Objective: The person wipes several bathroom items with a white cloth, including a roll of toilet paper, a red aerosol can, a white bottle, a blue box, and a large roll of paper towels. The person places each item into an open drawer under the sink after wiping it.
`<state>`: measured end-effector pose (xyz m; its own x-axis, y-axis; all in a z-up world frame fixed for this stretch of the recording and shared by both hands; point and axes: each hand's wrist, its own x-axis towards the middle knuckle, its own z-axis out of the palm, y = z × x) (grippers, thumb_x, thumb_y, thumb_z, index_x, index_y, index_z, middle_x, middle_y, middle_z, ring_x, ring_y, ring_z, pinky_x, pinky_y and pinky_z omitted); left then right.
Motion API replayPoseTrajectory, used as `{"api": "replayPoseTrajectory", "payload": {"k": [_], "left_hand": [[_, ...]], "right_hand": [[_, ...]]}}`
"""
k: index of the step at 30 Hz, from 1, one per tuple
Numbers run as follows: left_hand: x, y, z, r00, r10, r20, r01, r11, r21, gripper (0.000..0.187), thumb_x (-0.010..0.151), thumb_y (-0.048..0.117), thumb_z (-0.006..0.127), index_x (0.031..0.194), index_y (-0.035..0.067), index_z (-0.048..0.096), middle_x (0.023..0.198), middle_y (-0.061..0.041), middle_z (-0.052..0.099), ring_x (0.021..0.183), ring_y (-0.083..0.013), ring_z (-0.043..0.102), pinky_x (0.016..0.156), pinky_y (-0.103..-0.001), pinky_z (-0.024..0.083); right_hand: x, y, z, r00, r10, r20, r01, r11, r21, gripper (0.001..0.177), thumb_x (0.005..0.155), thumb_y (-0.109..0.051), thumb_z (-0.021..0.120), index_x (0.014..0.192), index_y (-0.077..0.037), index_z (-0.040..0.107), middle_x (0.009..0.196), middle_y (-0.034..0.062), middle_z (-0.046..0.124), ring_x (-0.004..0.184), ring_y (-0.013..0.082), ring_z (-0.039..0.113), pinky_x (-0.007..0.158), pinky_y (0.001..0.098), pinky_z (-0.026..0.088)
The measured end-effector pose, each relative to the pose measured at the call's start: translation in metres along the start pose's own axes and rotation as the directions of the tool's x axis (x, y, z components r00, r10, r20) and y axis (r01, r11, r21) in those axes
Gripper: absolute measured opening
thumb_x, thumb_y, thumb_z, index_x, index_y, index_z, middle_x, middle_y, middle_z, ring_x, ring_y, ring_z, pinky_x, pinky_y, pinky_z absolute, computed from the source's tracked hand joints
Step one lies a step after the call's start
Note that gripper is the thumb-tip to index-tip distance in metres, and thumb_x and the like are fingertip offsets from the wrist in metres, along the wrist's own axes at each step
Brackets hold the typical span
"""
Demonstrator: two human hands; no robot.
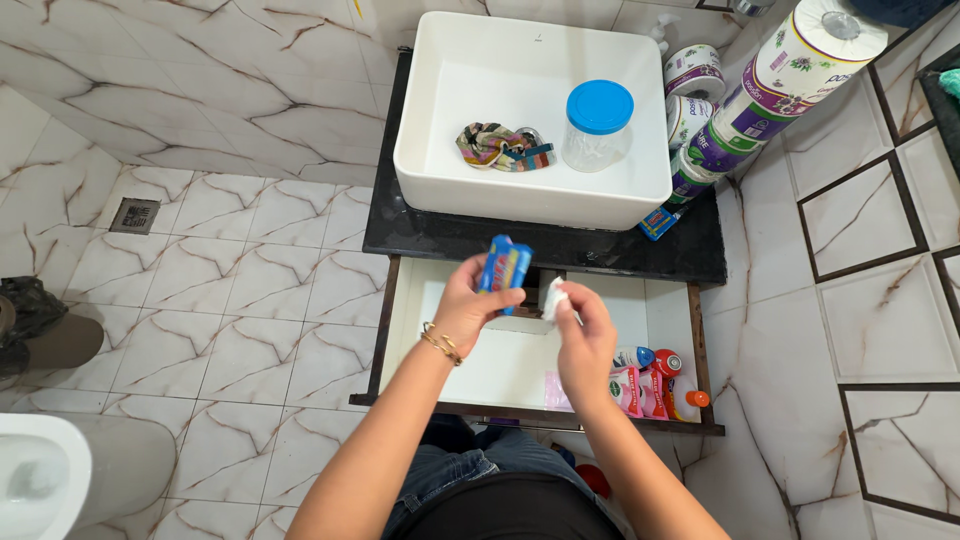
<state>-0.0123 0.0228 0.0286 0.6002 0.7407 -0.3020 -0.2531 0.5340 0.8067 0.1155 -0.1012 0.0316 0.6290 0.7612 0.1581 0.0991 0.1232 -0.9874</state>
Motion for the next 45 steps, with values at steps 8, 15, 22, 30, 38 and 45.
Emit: {"api": "replayPoseTrajectory", "payload": {"k": [8,15,22,30,38,45], "left_hand": [[-0.007,-0.032,0.013,0.976,-0.203,0.077,0.214,0.956,-0.201,0.029,0.102,0.021,0.055,0.127,0.007,0.05,0.116,-0.009,0.061,0.102,-0.02,0.066,0.089,-0.046,0.064],[-0.01,-0.044,0.015,0.981,-0.164,0.104,0.189,0.927,-0.323,0.043,0.11,0.032,0.038,0.144,0.011,0.051,0.125,-0.008,0.063,0.109,-0.0199,0.065,0.09,-0.042,0.06],[-0.025,-0.036,0.016,0.958,-0.187,0.218,0.248,0.922,-0.297,0.045,0.107,0.032,0.038,0.144,0.007,0.044,0.127,-0.019,0.066,0.102,-0.0379,0.074,0.081,-0.044,0.063],[-0.018,-0.045,0.003,0.928,-0.353,0.121,0.344,0.935,0.089,0.04,0.103,0.041,0.047,0.127,0.008,0.045,0.109,-0.021,0.071,0.08,-0.0359,0.077,0.059,-0.037,0.061],[0.006,-0.127,-0.03,0.892,-0.451,-0.035,0.431,0.823,0.37,0.036,0.096,0.032,0.062,0.122,0.008,0.053,0.103,-0.015,0.072,0.085,-0.0279,0.075,0.066,-0.034,0.062],[0.002,-0.22,-0.077,0.93,-0.274,-0.244,0.366,0.646,0.67,0.031,0.092,0.028,0.066,0.116,0.007,0.066,0.113,-0.01,0.073,0.104,-0.0227,0.07,0.093,-0.035,0.054]], "right_hand": [[0.004,-0.015,0.005,0.962,-0.25,0.112,0.274,0.862,-0.427,0.022,0.091,-0.005,0.07,0.113,-0.007,0.07,0.125,0.0086,0.066,0.107,0.0191,0.067,0.087,0.0303,0.054],[0.014,-0.023,0.007,0.752,-0.517,0.409,0.657,0.551,-0.514,0.031,0.078,-0.001,0.077,0.108,-0.01,0.075,0.12,0.005,0.07,0.11,0.0326,0.06,0.095,0.042,0.051],[0.045,0.002,-0.034,0.974,-0.209,-0.089,0.129,0.832,-0.539,0.015,0.093,-0.009,0.07,0.108,-0.009,0.071,0.112,0.0047,0.07,0.104,0.0243,0.066,0.09,0.0399,0.052],[0.027,0.04,-0.065,0.722,0.617,0.313,-0.679,0.719,0.148,0.031,0.092,-0.032,0.063,0.111,-0.008,0.066,0.091,0.0036,0.066,0.085,0.0162,0.065,0.069,0.0311,0.053],[-0.004,0.086,-0.085,0.731,0.591,0.34,-0.445,0.792,-0.419,0.026,0.084,-0.019,0.081,0.103,-0.002,0.076,0.074,-0.0002,0.07,0.064,0.0063,0.057,0.06,0.0256,0.049],[-0.011,0.199,-0.163,0.807,0.584,-0.085,-0.416,0.461,-0.784,0.045,0.082,-0.03,0.083,0.114,-0.002,0.071,0.085,0.0144,0.074,0.076,0.0224,0.072,0.07,0.036,0.056]]}}
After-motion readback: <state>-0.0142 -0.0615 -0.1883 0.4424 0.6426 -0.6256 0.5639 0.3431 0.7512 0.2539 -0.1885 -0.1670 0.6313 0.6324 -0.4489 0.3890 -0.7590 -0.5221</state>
